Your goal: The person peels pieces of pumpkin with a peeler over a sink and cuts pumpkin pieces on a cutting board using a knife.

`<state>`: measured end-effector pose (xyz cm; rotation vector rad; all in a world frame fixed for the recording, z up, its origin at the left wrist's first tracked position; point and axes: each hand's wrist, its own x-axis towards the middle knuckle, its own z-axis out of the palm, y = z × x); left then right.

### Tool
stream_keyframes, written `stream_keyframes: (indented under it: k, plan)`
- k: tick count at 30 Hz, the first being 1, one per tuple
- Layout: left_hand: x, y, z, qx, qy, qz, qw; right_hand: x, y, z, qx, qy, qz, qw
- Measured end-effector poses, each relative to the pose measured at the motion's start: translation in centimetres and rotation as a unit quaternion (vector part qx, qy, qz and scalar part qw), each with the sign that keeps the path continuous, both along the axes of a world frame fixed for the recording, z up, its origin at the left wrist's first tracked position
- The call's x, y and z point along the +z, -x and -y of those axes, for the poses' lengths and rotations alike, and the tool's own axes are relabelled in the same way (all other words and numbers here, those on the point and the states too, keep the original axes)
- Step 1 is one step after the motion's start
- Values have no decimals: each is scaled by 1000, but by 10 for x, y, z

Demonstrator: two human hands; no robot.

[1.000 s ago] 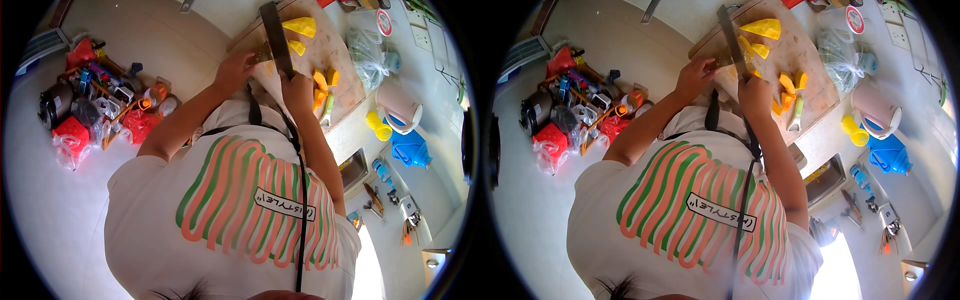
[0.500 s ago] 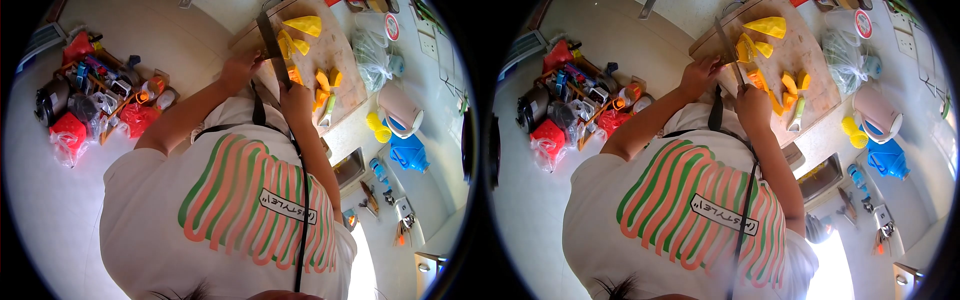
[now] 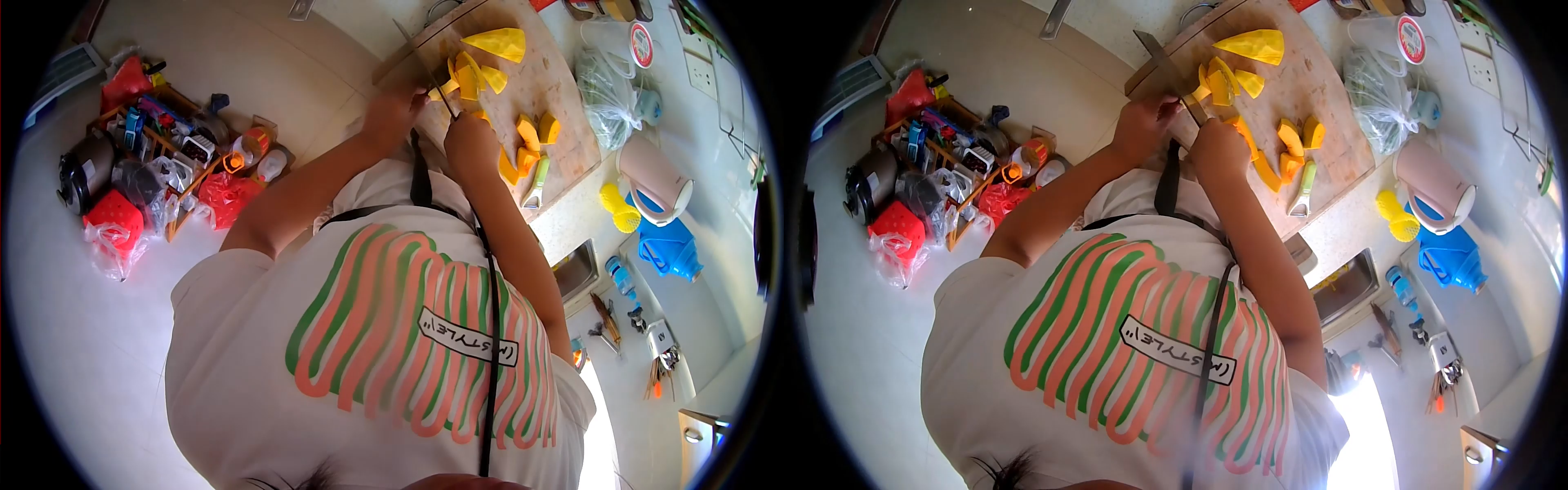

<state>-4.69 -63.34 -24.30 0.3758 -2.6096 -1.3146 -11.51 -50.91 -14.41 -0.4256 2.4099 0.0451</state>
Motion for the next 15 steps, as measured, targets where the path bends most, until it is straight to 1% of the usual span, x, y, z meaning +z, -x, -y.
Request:
stream_keyframes:
  k: [1, 4, 5, 7, 8, 10, 11, 14, 15]
  plan:
    - [0, 1, 0, 12, -22, 14, 1000, -3, 0, -3, -8, 11, -1, 1000]
    - [1, 5, -1, 27, -65, 43, 997, -36, 5, -23, -41, 59, -36, 997]
    - [4, 6, -1, 23, -55, 59, 996, -39, 7, -29, -38, 97, -41, 994]
    - [20, 12, -1, 9, -35, 85, 996, -33, 13, -36, -35, 172, -57, 983]
    - [23, 17, -1, 19, -28, 77, 996, -26, 18, -39, -53, 172, -41, 983]
    - [27, 20, -2, 37, -14, 68, 997, -6, 20, -36, -56, 189, -32, 980]
    - [26, 22, -1, 28, 10, 65, 997, 1, 19, -36, -58, 198, -27, 978]
    - [22, 24, -3, 8, 65, 53, 996, 22, 13, -59, -133, 280, -93, 946]
    - [22, 25, -3, 4, 75, 45, 996, 32, 14, -72, -158, 267, -132, 942]
